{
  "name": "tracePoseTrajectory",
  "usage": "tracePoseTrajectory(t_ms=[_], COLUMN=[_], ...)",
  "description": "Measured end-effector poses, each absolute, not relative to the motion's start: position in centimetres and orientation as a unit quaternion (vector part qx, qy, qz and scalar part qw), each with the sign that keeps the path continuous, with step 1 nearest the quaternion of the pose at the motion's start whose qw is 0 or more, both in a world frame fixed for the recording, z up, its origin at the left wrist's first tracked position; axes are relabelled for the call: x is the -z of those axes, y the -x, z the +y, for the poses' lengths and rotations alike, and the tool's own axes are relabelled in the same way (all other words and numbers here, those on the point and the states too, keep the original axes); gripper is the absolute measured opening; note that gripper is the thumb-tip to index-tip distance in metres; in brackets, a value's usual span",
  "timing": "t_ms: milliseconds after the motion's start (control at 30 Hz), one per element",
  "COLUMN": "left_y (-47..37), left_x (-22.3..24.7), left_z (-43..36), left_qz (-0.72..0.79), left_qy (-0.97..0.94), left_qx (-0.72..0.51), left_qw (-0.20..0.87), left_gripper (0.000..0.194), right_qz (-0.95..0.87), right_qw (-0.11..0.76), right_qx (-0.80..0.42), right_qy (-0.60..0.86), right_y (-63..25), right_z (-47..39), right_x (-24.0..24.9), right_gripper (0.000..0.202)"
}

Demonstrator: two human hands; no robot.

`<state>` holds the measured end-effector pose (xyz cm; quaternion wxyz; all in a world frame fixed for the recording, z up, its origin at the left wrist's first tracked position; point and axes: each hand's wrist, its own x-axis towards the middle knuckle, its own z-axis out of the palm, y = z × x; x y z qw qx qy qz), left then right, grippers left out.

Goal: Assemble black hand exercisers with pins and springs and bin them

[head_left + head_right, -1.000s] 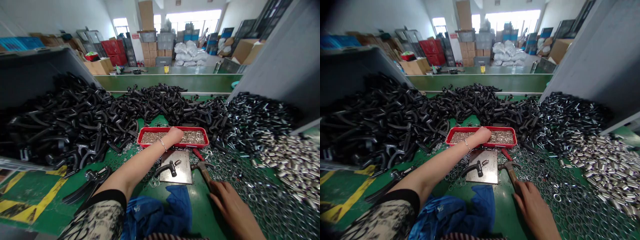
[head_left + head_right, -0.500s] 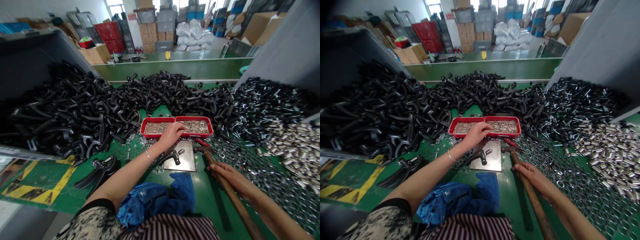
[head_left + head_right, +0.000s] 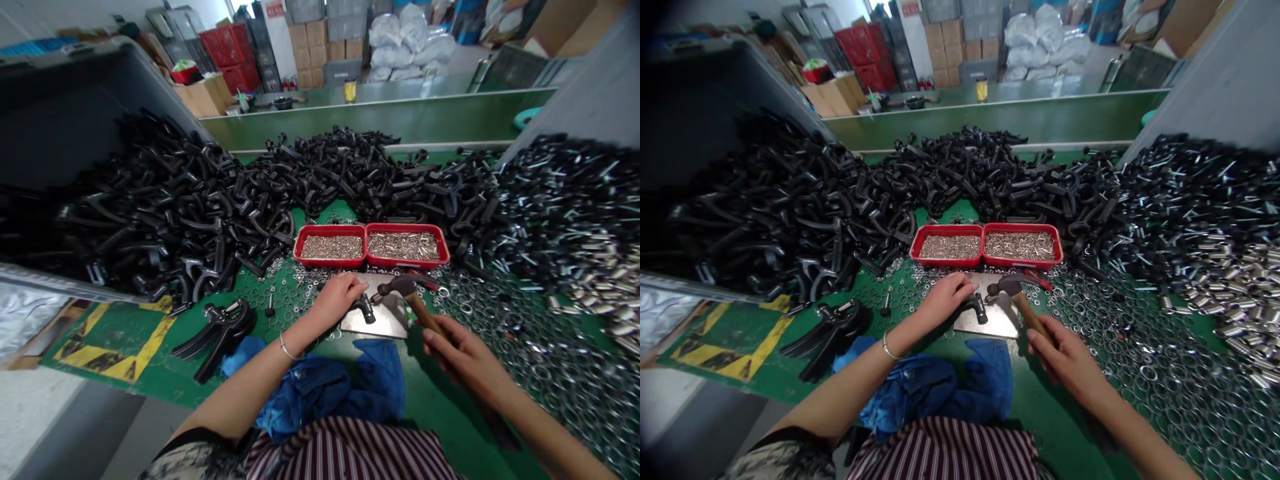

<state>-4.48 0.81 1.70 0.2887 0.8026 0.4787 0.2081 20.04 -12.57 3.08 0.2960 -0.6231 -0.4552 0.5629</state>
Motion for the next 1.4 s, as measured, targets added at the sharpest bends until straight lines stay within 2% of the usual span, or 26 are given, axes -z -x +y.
tracePoseTrajectory(t_ms=[133, 300, 500, 567, 667, 733, 800, 900, 1000, 1100, 1167, 1300, 1400], left_y=[3.5, 2.6, 2.7, 3.1, 3.6, 3.7, 3.8, 3.8, 4.0, 3.8, 3.2, 2.1, 3.4], left_x=[-1.2, -0.4, -0.8, -1.4, -1.5, -0.9, 0.0, 1.0, 0.9, 0.2, 0.0, -0.4, -1.9], left_z=[0.7, 0.6, 0.5, -0.2, -1.9, -2.9, -3.4, -3.2, -3.0, -4.3, -5.9, -8.5, -6.9], left_qz=[0.495, 0.498, 0.360, 0.404, 0.462, 0.466, 0.467, 0.462, 0.456, 0.489, 0.497, 0.422, 0.389], left_qy=[-0.835, -0.851, -0.930, -0.910, -0.871, -0.861, -0.853, -0.851, -0.847, -0.802, -0.776, -0.813, -0.841], left_qx=[-0.120, -0.078, -0.039, -0.066, -0.126, -0.136, -0.140, -0.151, -0.169, -0.240, -0.305, -0.364, -0.327], left_qw=[0.206, 0.145, 0.056, 0.063, 0.109, 0.153, 0.184, 0.198, 0.213, 0.245, 0.241, 0.169, 0.186], left_gripper=[0.029, 0.027, 0.035, 0.049, 0.088, 0.093, 0.091, 0.094, 0.092, 0.081, 0.078, 0.085, 0.081], right_qz=[-0.444, -0.445, -0.534, -0.593, -0.659, -0.687, -0.704, -0.689, -0.655, -0.672, -0.676, -0.549, -0.424], right_qw=[0.301, 0.303, 0.240, 0.219, 0.220, 0.205, 0.155, 0.094, 0.139, 0.250, 0.310, 0.362, 0.393], right_qx=[-0.563, -0.561, -0.491, -0.428, -0.348, -0.315, -0.304, -0.351, -0.371, -0.234, -0.207, -0.465, -0.555], right_qy=[0.629, 0.629, 0.645, 0.646, 0.629, 0.621, 0.623, 0.627, 0.643, 0.656, 0.636, 0.593, 0.599], right_y=[-20.1, -20.8, -21.4, -21.3, -20.6, -20.0, -19.5, -19.9, -20.8, -20.5, -19.3, -15.9, -14.6], right_z=[-12.7, -13.0, -12.2, -12.0, -11.7, -11.3, -10.7, -9.7, -9.4, -9.8, -10.2, -10.1, -9.2], right_x=[-2.3, -1.5, -2.1, -2.9, -4.4, -4.9, -4.7, -3.1, -1.6, -1.1, -1.1, -0.9, 0.0], right_gripper=[0.048, 0.047, 0.047, 0.045, 0.043, 0.043, 0.039, 0.037, 0.043, 0.047, 0.042, 0.042, 0.051])
